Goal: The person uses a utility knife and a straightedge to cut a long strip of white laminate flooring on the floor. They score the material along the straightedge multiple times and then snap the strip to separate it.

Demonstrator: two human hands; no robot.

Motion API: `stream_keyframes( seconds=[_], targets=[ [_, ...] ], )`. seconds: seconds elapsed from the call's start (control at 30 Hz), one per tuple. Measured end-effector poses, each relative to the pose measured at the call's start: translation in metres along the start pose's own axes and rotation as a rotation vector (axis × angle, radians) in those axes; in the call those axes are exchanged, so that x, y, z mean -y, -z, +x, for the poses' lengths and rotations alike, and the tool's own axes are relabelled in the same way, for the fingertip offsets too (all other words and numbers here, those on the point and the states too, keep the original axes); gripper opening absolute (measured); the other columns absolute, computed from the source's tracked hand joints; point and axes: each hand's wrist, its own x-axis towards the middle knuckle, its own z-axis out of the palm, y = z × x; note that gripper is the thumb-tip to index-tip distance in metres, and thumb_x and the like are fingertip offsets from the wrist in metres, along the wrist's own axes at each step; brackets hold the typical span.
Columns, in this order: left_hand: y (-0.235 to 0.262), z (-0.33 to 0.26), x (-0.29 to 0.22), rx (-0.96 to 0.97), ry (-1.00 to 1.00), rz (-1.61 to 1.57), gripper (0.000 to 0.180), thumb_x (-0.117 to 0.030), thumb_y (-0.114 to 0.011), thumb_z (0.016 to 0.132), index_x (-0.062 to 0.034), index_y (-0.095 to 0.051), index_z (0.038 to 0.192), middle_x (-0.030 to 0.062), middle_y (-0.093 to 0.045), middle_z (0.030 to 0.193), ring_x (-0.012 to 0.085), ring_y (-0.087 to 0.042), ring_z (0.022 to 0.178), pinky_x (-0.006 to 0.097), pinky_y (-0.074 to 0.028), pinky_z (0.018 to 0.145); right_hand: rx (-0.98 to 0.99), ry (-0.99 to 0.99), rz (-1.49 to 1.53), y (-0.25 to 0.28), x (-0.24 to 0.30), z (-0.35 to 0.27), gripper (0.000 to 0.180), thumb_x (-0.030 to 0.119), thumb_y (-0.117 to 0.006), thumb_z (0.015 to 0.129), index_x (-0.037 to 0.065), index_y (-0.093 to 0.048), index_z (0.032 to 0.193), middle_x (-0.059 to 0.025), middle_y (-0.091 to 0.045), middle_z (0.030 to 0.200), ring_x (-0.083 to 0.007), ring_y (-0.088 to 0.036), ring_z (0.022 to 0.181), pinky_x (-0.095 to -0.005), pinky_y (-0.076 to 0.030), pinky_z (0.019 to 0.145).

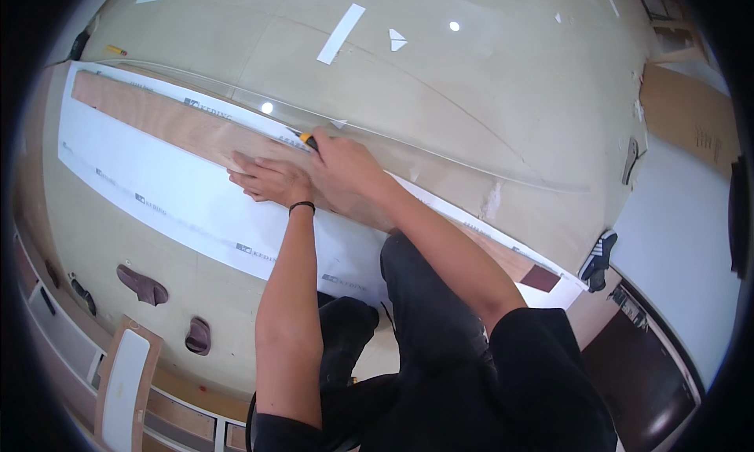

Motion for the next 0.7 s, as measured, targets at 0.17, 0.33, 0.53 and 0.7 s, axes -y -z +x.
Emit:
stream_keyframes(
  seconds=[0.17,0.33,0.53,0.7],
  targets=[
    [0.003,0.001,-0.011,0.032,0.04,-0.022,0.052,-0.036,-0.025,0.106,-0.0151,-0.027,0.154,0.0286,-0.018,0.156,0.0421,-0.018,0.146,0.055,-0.016,0.114,0.097,0.056,-0.118,0.004,0.026,0.041,0.03,0.022,-0.053,0.095,-0.002,-0.054,0.112,-0.0209,-0.069,0.085,-0.0377,-0.069,0.079,-0.0478,-0.054,0.071],
    [0.0,0.003,-0.005,0.022,0.003,-0.037,0.053,-0.038,-0.024,0.105,-0.0142,-0.027,0.153,0.0287,-0.018,0.156,0.0425,-0.016,0.146,0.055,-0.015,0.114,0.039,0.181,-0.163,-0.009,0.035,0.074,0.027,0.025,-0.052,0.096,0.0,-0.054,0.105,-0.0199,-0.068,0.079,-0.0378,-0.068,0.075,-0.0483,-0.053,0.068],
    [-0.004,0.001,0.001,0.01,-0.019,-0.047,0.052,-0.035,-0.025,0.105,-0.0134,-0.028,0.153,0.0289,-0.019,0.155,0.0425,-0.016,0.146,0.056,-0.014,0.113,0.055,0.193,-0.2,-0.019,0.039,0.088,0.025,0.022,-0.05,0.094,0.0,-0.055,0.104,-0.0198,-0.069,0.081,-0.0369,-0.069,0.077,-0.0485,-0.054,0.07],
    [-0.001,0.001,-0.001,0.016,-0.005,-0.053,0.052,-0.033,-0.026,0.105,-0.013,-0.028,0.153,0.0296,-0.019,0.155,0.0428,-0.016,0.146,0.056,-0.013,0.113,0.092,0.178,-0.206,-0.016,0.044,0.089,0.026,0.02,-0.048,0.093,0.0,-0.056,0.108,-0.0199,-0.07,0.084,-0.0371,-0.069,0.081,-0.0481,-0.055,0.073]
  ],
)
